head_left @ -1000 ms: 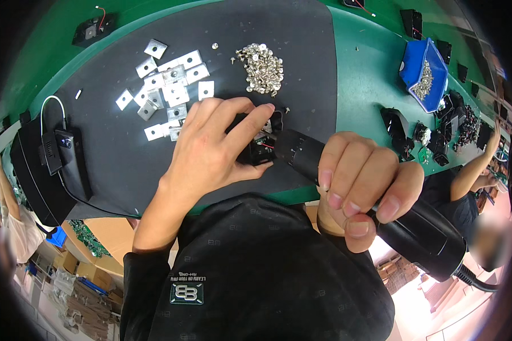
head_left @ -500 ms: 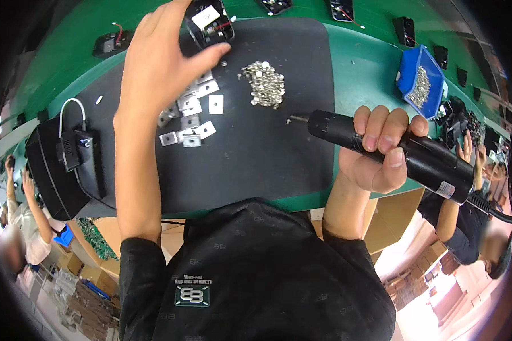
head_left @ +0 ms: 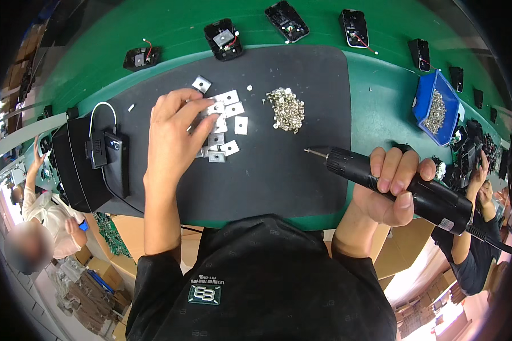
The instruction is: The recorder assembles electronic components by placing small metal parts onto a plastic housing and securing them with an electric screwdriver.
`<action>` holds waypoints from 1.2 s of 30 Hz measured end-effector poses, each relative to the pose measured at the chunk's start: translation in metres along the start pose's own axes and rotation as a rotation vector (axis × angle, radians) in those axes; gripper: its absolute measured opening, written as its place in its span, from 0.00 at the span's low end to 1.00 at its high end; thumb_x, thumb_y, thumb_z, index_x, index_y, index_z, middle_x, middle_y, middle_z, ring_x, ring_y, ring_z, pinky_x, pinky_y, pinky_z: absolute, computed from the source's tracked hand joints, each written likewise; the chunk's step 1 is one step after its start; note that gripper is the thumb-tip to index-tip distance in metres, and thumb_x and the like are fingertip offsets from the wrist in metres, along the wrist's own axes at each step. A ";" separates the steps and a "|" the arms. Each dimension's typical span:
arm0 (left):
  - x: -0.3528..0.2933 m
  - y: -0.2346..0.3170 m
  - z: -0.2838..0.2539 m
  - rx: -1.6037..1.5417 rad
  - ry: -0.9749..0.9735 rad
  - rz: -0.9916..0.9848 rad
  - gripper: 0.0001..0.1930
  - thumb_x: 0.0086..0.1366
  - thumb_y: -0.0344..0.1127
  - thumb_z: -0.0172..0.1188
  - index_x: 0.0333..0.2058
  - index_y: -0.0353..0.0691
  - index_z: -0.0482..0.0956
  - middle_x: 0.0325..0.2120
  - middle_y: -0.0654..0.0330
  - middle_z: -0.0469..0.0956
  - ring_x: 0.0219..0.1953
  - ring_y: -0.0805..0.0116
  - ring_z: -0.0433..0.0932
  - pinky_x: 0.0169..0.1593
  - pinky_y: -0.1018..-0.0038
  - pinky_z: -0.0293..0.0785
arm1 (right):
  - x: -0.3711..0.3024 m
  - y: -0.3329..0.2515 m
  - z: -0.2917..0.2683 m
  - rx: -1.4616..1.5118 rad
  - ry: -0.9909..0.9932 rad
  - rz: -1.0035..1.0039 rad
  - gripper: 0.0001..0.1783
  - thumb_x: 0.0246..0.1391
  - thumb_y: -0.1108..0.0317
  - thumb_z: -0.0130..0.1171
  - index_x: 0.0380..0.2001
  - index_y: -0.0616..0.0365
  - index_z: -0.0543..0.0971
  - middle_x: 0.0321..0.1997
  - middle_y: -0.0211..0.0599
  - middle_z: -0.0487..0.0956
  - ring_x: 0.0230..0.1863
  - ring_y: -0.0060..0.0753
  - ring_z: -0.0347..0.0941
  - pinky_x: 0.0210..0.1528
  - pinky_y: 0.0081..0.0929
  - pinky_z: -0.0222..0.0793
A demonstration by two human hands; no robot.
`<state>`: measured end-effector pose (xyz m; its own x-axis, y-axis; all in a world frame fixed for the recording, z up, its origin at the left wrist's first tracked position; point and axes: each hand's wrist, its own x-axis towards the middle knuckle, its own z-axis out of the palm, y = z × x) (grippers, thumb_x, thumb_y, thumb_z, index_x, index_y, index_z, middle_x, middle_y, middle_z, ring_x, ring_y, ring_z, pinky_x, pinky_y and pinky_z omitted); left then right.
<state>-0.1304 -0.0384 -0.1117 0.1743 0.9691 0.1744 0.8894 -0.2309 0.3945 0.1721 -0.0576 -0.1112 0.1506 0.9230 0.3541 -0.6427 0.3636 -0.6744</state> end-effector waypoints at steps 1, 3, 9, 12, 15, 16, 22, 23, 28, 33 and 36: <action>-0.002 -0.001 0.003 0.003 0.032 -0.014 0.14 0.50 0.32 0.70 0.38 0.41 0.82 0.38 0.63 0.78 0.38 0.62 0.73 0.43 0.67 0.67 | 0.000 -0.001 0.003 0.016 0.001 0.016 0.22 0.50 0.68 0.63 0.47 0.47 0.66 0.27 0.23 0.68 0.25 0.21 0.64 0.34 0.25 0.63; -0.010 0.000 0.005 -0.009 0.020 -0.048 0.14 0.50 0.32 0.70 0.38 0.41 0.82 0.38 0.64 0.78 0.38 0.63 0.73 0.43 0.67 0.67 | 0.001 -0.003 0.010 0.036 -0.001 0.027 0.22 0.50 0.68 0.64 0.46 0.47 0.65 0.27 0.23 0.68 0.26 0.21 0.65 0.35 0.25 0.63; -0.002 0.016 0.000 0.021 -0.044 -0.087 0.12 0.50 0.31 0.70 0.36 0.42 0.82 0.39 0.65 0.78 0.39 0.64 0.73 0.45 0.68 0.64 | 0.000 -0.014 0.013 0.062 -0.060 0.020 0.21 0.47 0.70 0.64 0.43 0.45 0.68 0.25 0.21 0.69 0.24 0.17 0.64 0.34 0.20 0.60; -0.002 0.017 -0.002 0.053 -0.080 -0.059 0.11 0.50 0.31 0.70 0.34 0.43 0.82 0.39 0.65 0.78 0.38 0.64 0.73 0.45 0.68 0.63 | -0.008 -0.017 0.011 0.046 -0.009 0.024 0.21 0.48 0.70 0.65 0.41 0.45 0.66 0.25 0.20 0.69 0.23 0.18 0.64 0.33 0.20 0.61; 0.006 0.021 -0.003 0.046 -0.098 -0.067 0.10 0.49 0.29 0.70 0.32 0.41 0.82 0.39 0.62 0.79 0.43 0.61 0.75 0.49 0.68 0.65 | -0.012 -0.021 0.007 0.057 0.000 0.006 0.21 0.49 0.71 0.66 0.41 0.47 0.66 0.26 0.23 0.71 0.24 0.21 0.68 0.33 0.22 0.65; 0.012 0.022 -0.001 0.033 -0.031 -0.048 0.09 0.50 0.29 0.70 0.31 0.41 0.81 0.38 0.61 0.80 0.43 0.61 0.76 0.49 0.68 0.66 | -0.011 -0.022 0.005 0.056 0.000 -0.003 0.21 0.49 0.72 0.66 0.41 0.49 0.65 0.28 0.25 0.73 0.25 0.24 0.71 0.32 0.25 0.69; 0.105 0.035 0.017 -0.110 0.285 0.069 0.07 0.51 0.33 0.70 0.27 0.43 0.80 0.34 0.64 0.81 0.39 0.63 0.77 0.45 0.68 0.67 | -0.013 -0.024 0.003 0.073 -0.028 -0.028 0.21 0.47 0.75 0.64 0.40 0.50 0.66 0.27 0.27 0.74 0.24 0.26 0.71 0.31 0.26 0.69; 0.117 0.033 0.026 0.023 0.303 0.076 0.06 0.53 0.35 0.69 0.27 0.43 0.81 0.36 0.65 0.81 0.42 0.64 0.76 0.48 0.65 0.63 | -0.013 -0.024 0.003 0.074 -0.016 -0.018 0.21 0.46 0.75 0.65 0.40 0.50 0.66 0.27 0.27 0.74 0.24 0.26 0.71 0.31 0.26 0.69; 0.147 0.029 0.050 0.143 0.139 -0.004 0.08 0.55 0.39 0.68 0.29 0.43 0.83 0.43 0.63 0.80 0.50 0.62 0.75 0.57 0.61 0.57 | -0.014 -0.025 0.006 0.037 0.022 -0.029 0.20 0.47 0.76 0.65 0.40 0.50 0.66 0.26 0.28 0.73 0.25 0.28 0.71 0.32 0.28 0.69; 0.145 0.017 0.062 0.122 0.104 -0.091 0.08 0.55 0.41 0.68 0.29 0.45 0.84 0.43 0.64 0.81 0.50 0.61 0.75 0.56 0.61 0.59 | -0.009 -0.025 0.003 -0.017 -0.051 0.035 0.21 0.49 0.69 0.65 0.42 0.46 0.65 0.26 0.23 0.68 0.24 0.21 0.64 0.34 0.23 0.62; 0.143 0.014 0.056 0.160 0.168 -0.063 0.07 0.54 0.43 0.67 0.28 0.48 0.85 0.38 0.63 0.83 0.44 0.60 0.79 0.46 0.61 0.68 | -0.013 -0.022 0.007 0.041 -0.009 0.040 0.22 0.48 0.69 0.66 0.42 0.46 0.65 0.26 0.23 0.68 0.25 0.20 0.64 0.34 0.22 0.61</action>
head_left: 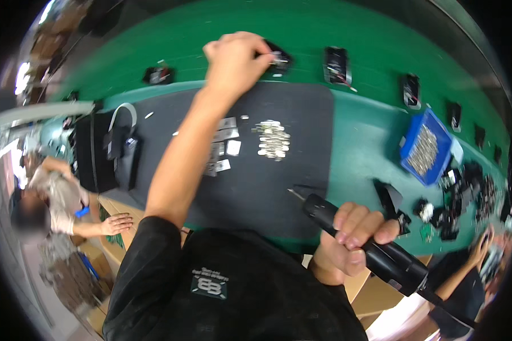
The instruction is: The recorder assembles electronic components by placing small metal parts onto a plastic housing and securing them with an electric screwdriver.
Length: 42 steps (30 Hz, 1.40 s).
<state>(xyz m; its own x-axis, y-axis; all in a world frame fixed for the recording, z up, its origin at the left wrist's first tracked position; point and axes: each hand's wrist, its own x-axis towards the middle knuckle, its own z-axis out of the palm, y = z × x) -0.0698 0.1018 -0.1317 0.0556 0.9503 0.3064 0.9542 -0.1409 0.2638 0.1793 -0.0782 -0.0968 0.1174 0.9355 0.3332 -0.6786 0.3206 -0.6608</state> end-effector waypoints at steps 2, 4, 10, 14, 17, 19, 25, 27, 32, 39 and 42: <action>0.003 0.007 0.005 0.027 -0.046 -0.067 0.07 0.55 0.44 0.65 0.28 0.50 0.84 0.31 0.63 0.84 0.39 0.60 0.81 0.44 0.59 0.68 | -0.002 0.002 0.008 -0.006 0.105 -0.031 0.23 0.46 0.69 0.65 0.43 0.47 0.65 0.26 0.23 0.68 0.24 0.18 0.63 0.34 0.22 0.60; 0.008 0.012 0.017 -0.033 -0.053 -0.032 0.07 0.55 0.43 0.64 0.29 0.50 0.84 0.26 0.60 0.83 0.34 0.57 0.81 0.45 0.56 0.67 | -0.008 0.005 0.003 -0.030 0.152 -0.137 0.25 0.47 0.67 0.67 0.45 0.48 0.64 0.28 0.23 0.69 0.26 0.21 0.65 0.34 0.24 0.61; -0.001 0.007 0.008 -0.165 0.101 0.072 0.06 0.54 0.34 0.63 0.22 0.41 0.79 0.22 0.59 0.80 0.30 0.58 0.78 0.48 0.62 0.62 | -0.004 0.007 -0.018 0.033 0.012 -0.087 0.21 0.47 0.71 0.57 0.46 0.54 0.66 0.29 0.26 0.63 0.27 0.22 0.60 0.39 0.25 0.59; -0.032 0.013 -0.054 -0.359 0.103 0.209 0.05 0.56 0.33 0.61 0.25 0.42 0.76 0.27 0.61 0.79 0.31 0.62 0.77 0.48 0.64 0.60 | -0.005 0.005 -0.018 0.008 0.022 -0.099 0.22 0.46 0.71 0.58 0.46 0.54 0.66 0.28 0.25 0.63 0.27 0.22 0.59 0.38 0.25 0.58; -0.073 0.010 -0.085 -0.304 -0.017 0.403 0.06 0.59 0.36 0.61 0.29 0.43 0.75 0.37 0.63 0.77 0.37 0.67 0.76 0.51 0.64 0.61 | -0.006 0.004 -0.020 0.010 0.080 -0.104 0.21 0.45 0.71 0.58 0.45 0.54 0.67 0.28 0.25 0.62 0.26 0.22 0.58 0.37 0.24 0.57; -0.101 0.010 -0.094 -0.294 -0.089 0.537 0.07 0.58 0.36 0.59 0.27 0.40 0.73 0.38 0.58 0.77 0.39 0.65 0.77 0.52 0.64 0.65 | -0.005 0.002 -0.025 0.008 0.076 -0.094 0.20 0.46 0.70 0.60 0.44 0.53 0.69 0.27 0.24 0.63 0.30 0.21 0.58 0.40 0.25 0.55; -0.161 0.033 -0.079 -0.248 -0.373 0.752 0.07 0.49 0.35 0.56 0.20 0.39 0.71 0.33 0.57 0.75 0.38 0.64 0.75 0.50 0.69 0.67 | 0.001 0.001 -0.031 -0.045 0.096 -0.102 0.21 0.47 0.70 0.58 0.47 0.55 0.69 0.28 0.24 0.62 0.29 0.22 0.58 0.38 0.24 0.55; -0.158 0.037 -0.072 -0.331 -0.250 0.782 0.07 0.50 0.35 0.56 0.21 0.38 0.72 0.38 0.54 0.76 0.42 0.62 0.75 0.50 0.69 0.68 | 0.000 -0.004 -0.026 -0.100 0.088 -0.110 0.22 0.48 0.70 0.58 0.48 0.54 0.68 0.28 0.25 0.61 0.29 0.21 0.58 0.38 0.23 0.55; -0.163 0.028 -0.081 -0.716 -0.165 0.401 0.07 0.50 0.32 0.66 0.26 0.38 0.77 0.50 0.50 0.76 0.49 0.56 0.76 0.48 0.62 0.70 | -0.002 0.005 -0.018 0.005 0.073 -0.099 0.21 0.48 0.69 0.59 0.48 0.52 0.69 0.29 0.26 0.67 0.28 0.21 0.61 0.37 0.24 0.58; -0.193 0.020 -0.092 -0.536 -0.152 0.028 0.10 0.46 0.30 0.71 0.27 0.42 0.80 0.51 0.59 0.76 0.44 0.65 0.75 0.48 0.69 0.62 | 0.002 0.013 -0.008 -0.010 0.028 -0.034 0.23 0.49 0.70 0.62 0.49 0.48 0.68 0.28 0.25 0.69 0.27 0.23 0.64 0.36 0.26 0.61; -0.184 0.029 -0.088 -0.526 -0.218 0.077 0.09 0.46 0.30 0.71 0.27 0.42 0.79 0.51 0.59 0.76 0.46 0.64 0.75 0.50 0.68 0.61 | 0.001 0.010 -0.008 0.001 0.001 -0.031 0.23 0.49 0.70 0.62 0.49 0.48 0.67 0.28 0.25 0.69 0.27 0.23 0.64 0.36 0.26 0.61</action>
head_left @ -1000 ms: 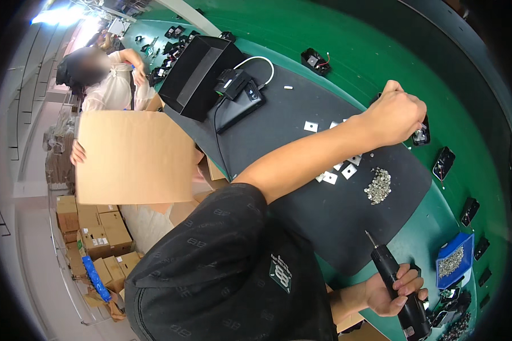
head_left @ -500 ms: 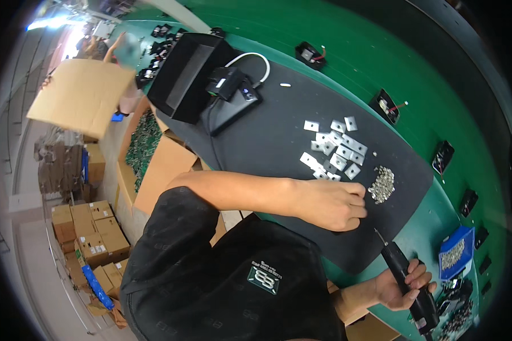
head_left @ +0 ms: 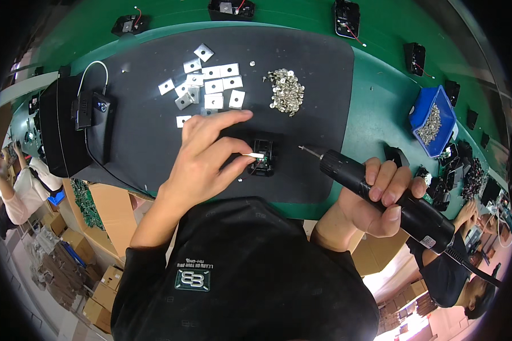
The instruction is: The recorder assembles electronic components by placing small metal parts onto a plastic housing and securing them with an electric screwdriver.
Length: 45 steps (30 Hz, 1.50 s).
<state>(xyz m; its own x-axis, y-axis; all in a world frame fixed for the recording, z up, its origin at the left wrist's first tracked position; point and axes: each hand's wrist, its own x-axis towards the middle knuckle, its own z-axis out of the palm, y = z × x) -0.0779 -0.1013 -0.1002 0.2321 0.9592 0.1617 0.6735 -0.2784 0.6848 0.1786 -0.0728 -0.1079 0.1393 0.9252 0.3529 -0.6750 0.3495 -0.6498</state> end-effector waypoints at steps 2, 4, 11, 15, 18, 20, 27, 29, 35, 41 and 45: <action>0.002 0.003 0.007 -0.009 -0.032 0.011 0.09 0.47 0.30 0.70 0.27 0.42 0.79 0.51 0.59 0.75 0.47 0.64 0.75 0.51 0.67 0.61 | 0.001 -0.001 -0.003 -0.018 -0.098 0.031 0.23 0.51 0.67 0.60 0.51 0.48 0.68 0.30 0.24 0.68 0.29 0.20 0.63 0.40 0.24 0.59; 0.005 0.006 0.013 -0.009 -0.095 0.012 0.08 0.48 0.30 0.69 0.26 0.42 0.78 0.50 0.61 0.76 0.49 0.64 0.75 0.53 0.66 0.60 | 0.000 -0.001 -0.003 -0.015 -0.091 0.030 0.23 0.51 0.67 0.60 0.51 0.48 0.68 0.30 0.24 0.69 0.29 0.20 0.64 0.40 0.24 0.59; 0.005 -0.002 0.027 -0.096 -0.115 -0.136 0.13 0.51 0.25 0.66 0.36 0.42 0.77 0.44 0.62 0.79 0.41 0.65 0.76 0.52 0.66 0.60 | 0.000 0.000 -0.001 -0.005 -0.062 0.030 0.23 0.49 0.68 0.61 0.50 0.47 0.69 0.30 0.24 0.69 0.29 0.20 0.65 0.39 0.24 0.60; 0.017 0.004 0.030 -0.121 -0.057 -0.163 0.15 0.52 0.24 0.64 0.40 0.42 0.76 0.36 0.62 0.78 0.39 0.62 0.75 0.49 0.67 0.62 | 0.001 -0.003 0.000 -0.014 -0.073 0.045 0.23 0.49 0.68 0.61 0.50 0.47 0.69 0.30 0.23 0.69 0.29 0.20 0.65 0.39 0.24 0.60; 0.020 0.000 0.031 -0.079 -0.084 -0.120 0.16 0.52 0.23 0.64 0.41 0.40 0.77 0.38 0.58 0.78 0.42 0.59 0.76 0.49 0.68 0.66 | 0.002 -0.004 0.005 0.023 -0.055 0.046 0.22 0.49 0.68 0.61 0.49 0.47 0.70 0.29 0.21 0.70 0.28 0.18 0.65 0.38 0.22 0.60; 0.018 -0.003 0.032 -0.049 -0.095 -0.096 0.16 0.52 0.22 0.64 0.41 0.40 0.77 0.38 0.58 0.78 0.42 0.59 0.76 0.50 0.67 0.66 | 0.004 -0.007 0.012 0.080 -0.035 0.058 0.21 0.48 0.69 0.62 0.47 0.47 0.72 0.28 0.20 0.70 0.27 0.17 0.65 0.38 0.20 0.61; 0.023 0.010 0.026 0.027 0.023 0.050 0.23 0.46 0.32 0.70 0.45 0.40 0.79 0.44 0.62 0.79 0.50 0.59 0.73 0.55 0.65 0.60 | 0.004 -0.016 0.023 0.114 0.006 0.046 0.19 0.47 0.70 0.63 0.45 0.47 0.73 0.27 0.19 0.71 0.27 0.15 0.67 0.37 0.18 0.64; 0.019 0.013 0.022 0.090 -0.027 0.213 0.21 0.46 0.37 0.71 0.41 0.42 0.81 0.43 0.63 0.79 0.50 0.61 0.73 0.56 0.65 0.58 | 0.003 -0.019 0.030 0.140 0.015 0.070 0.19 0.46 0.71 0.64 0.43 0.47 0.74 0.26 0.19 0.71 0.26 0.15 0.67 0.37 0.17 0.65; 0.010 0.014 0.027 0.036 0.008 0.267 0.13 0.51 0.41 0.69 0.33 0.41 0.84 0.33 0.67 0.83 0.44 0.66 0.78 0.59 0.62 0.53 | -0.001 -0.023 0.039 0.185 -0.011 0.053 0.20 0.52 0.69 0.65 0.46 0.45 0.71 0.29 0.22 0.73 0.28 0.20 0.69 0.35 0.20 0.65; 0.011 0.012 0.027 -0.069 0.008 0.389 0.10 0.55 0.40 0.66 0.30 0.40 0.84 0.30 0.67 0.83 0.40 0.68 0.80 0.59 0.64 0.53 | -0.001 -0.026 0.039 0.232 -0.102 -0.013 0.20 0.52 0.71 0.65 0.47 0.48 0.71 0.30 0.24 0.75 0.30 0.19 0.73 0.36 0.19 0.73; 0.005 0.009 0.024 -0.054 0.026 0.382 0.09 0.54 0.40 0.66 0.30 0.40 0.85 0.30 0.67 0.84 0.40 0.68 0.80 0.58 0.64 0.53 | -0.001 -0.020 0.052 0.278 -0.058 0.002 0.21 0.46 0.75 0.67 0.43 0.49 0.73 0.27 0.23 0.74 0.27 0.18 0.72 0.34 0.18 0.73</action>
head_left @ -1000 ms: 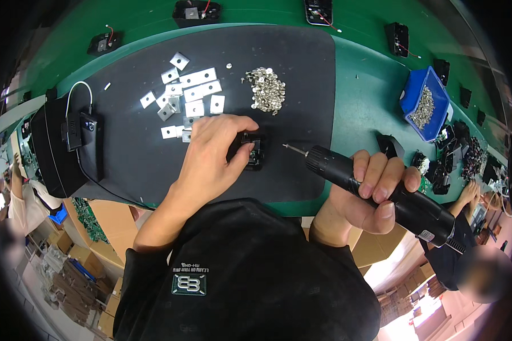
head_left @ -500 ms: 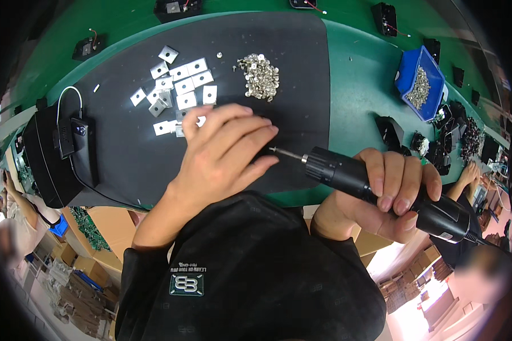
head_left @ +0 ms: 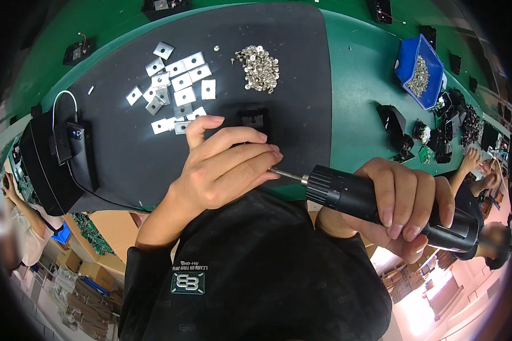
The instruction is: The recorder assembles electronic components by placing small metal parts onto a plastic housing and securing them with an electric screwdriver.
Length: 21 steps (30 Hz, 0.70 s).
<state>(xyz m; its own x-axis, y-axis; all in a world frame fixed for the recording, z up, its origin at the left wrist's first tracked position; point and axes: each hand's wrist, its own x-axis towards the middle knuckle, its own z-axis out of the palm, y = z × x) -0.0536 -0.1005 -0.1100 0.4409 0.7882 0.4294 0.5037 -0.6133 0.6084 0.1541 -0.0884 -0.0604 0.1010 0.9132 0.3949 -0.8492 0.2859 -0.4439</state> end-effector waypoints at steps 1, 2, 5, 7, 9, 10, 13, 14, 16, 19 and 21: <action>0.000 0.001 0.000 -0.007 0.002 -0.017 0.10 0.54 0.40 0.66 0.30 0.40 0.85 0.30 0.67 0.84 0.40 0.68 0.80 0.58 0.64 0.53 | 0.001 0.002 0.004 0.006 0.097 -0.020 0.21 0.39 0.79 0.70 0.38 0.50 0.75 0.23 0.22 0.74 0.24 0.17 0.71 0.31 0.17 0.73; 0.002 0.001 0.000 -0.013 0.003 -0.034 0.10 0.53 0.40 0.67 0.29 0.40 0.85 0.30 0.67 0.84 0.40 0.68 0.80 0.58 0.65 0.54 | 0.002 0.001 0.003 0.001 0.097 -0.024 0.21 0.39 0.79 0.70 0.38 0.50 0.75 0.23 0.22 0.74 0.24 0.17 0.71 0.31 0.17 0.73; 0.000 -0.004 0.003 -0.020 0.030 -0.015 0.11 0.52 0.42 0.68 0.27 0.41 0.85 0.29 0.68 0.84 0.40 0.69 0.80 0.57 0.65 0.54 | -0.001 0.003 0.006 -0.010 0.089 -0.023 0.21 0.40 0.78 0.70 0.38 0.50 0.75 0.22 0.21 0.74 0.23 0.17 0.71 0.31 0.17 0.73; -0.005 -0.007 -0.001 -0.002 0.022 -0.014 0.16 0.50 0.46 0.69 0.31 0.40 0.85 0.33 0.66 0.84 0.42 0.67 0.79 0.58 0.65 0.54 | 0.000 0.007 0.005 -0.032 0.106 0.008 0.21 0.40 0.77 0.70 0.38 0.49 0.75 0.22 0.21 0.73 0.23 0.17 0.70 0.31 0.17 0.72; -0.002 -0.008 -0.006 0.008 -0.034 -0.088 0.29 0.45 0.54 0.70 0.41 0.37 0.82 0.43 0.60 0.81 0.47 0.62 0.77 0.59 0.63 0.53 | -0.001 0.008 0.003 -0.050 0.108 0.027 0.21 0.41 0.76 0.69 0.39 0.49 0.75 0.23 0.21 0.73 0.23 0.16 0.69 0.31 0.17 0.70; 0.002 -0.007 -0.009 0.005 -0.078 -0.167 0.38 0.42 0.58 0.71 0.48 0.36 0.79 0.50 0.56 0.78 0.51 0.59 0.75 0.59 0.62 0.53 | -0.002 0.007 0.002 -0.073 0.114 0.042 0.21 0.42 0.75 0.69 0.40 0.48 0.75 0.23 0.20 0.72 0.23 0.16 0.68 0.31 0.16 0.69; -0.003 -0.014 -0.011 0.129 -0.220 -0.295 0.56 0.33 0.56 0.75 0.61 0.35 0.64 0.61 0.52 0.66 0.57 0.53 0.69 0.63 0.56 0.50 | -0.002 0.010 -0.003 -0.228 0.080 0.047 0.20 0.46 0.71 0.68 0.42 0.46 0.74 0.25 0.19 0.72 0.24 0.15 0.67 0.33 0.16 0.65; -0.005 -0.014 -0.008 0.169 -0.242 -0.338 0.55 0.32 0.52 0.77 0.61 0.36 0.64 0.61 0.52 0.67 0.58 0.54 0.69 0.63 0.56 0.49 | -0.003 0.012 -0.004 -0.228 0.081 0.049 0.20 0.46 0.71 0.68 0.42 0.46 0.74 0.25 0.19 0.72 0.24 0.15 0.67 0.33 0.16 0.65; -0.012 -0.019 0.000 0.184 -0.225 -0.305 0.54 0.31 0.49 0.78 0.60 0.36 0.66 0.59 0.53 0.70 0.57 0.56 0.70 0.63 0.57 0.50 | -0.004 0.019 -0.007 -0.305 0.037 0.069 0.20 0.49 0.67 0.68 0.44 0.44 0.73 0.27 0.18 0.71 0.25 0.15 0.66 0.34 0.17 0.62; -0.012 -0.021 0.006 0.165 -0.199 -0.288 0.50 0.32 0.44 0.79 0.58 0.38 0.68 0.52 0.56 0.74 0.54 0.59 0.72 0.60 0.59 0.53 | -0.004 0.025 -0.009 -0.370 -0.008 0.082 0.20 0.52 0.65 0.66 0.46 0.43 0.71 0.28 0.20 0.70 0.27 0.18 0.66 0.35 0.20 0.60; -0.010 -0.020 0.008 0.137 -0.183 -0.307 0.47 0.33 0.42 0.78 0.56 0.39 0.70 0.48 0.58 0.76 0.51 0.61 0.73 0.58 0.60 0.55 | -0.003 0.025 -0.009 -0.404 -0.043 0.116 0.20 0.53 0.66 0.64 0.48 0.44 0.71 0.28 0.21 0.70 0.28 0.20 0.66 0.37 0.23 0.60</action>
<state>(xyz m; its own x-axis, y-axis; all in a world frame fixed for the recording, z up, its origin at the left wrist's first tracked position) -0.0626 -0.0967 -0.1317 0.3731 0.9216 0.1073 0.7219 -0.3610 0.5904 0.1372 -0.0809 -0.0803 -0.0127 0.9356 0.3529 -0.5816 0.2802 -0.7637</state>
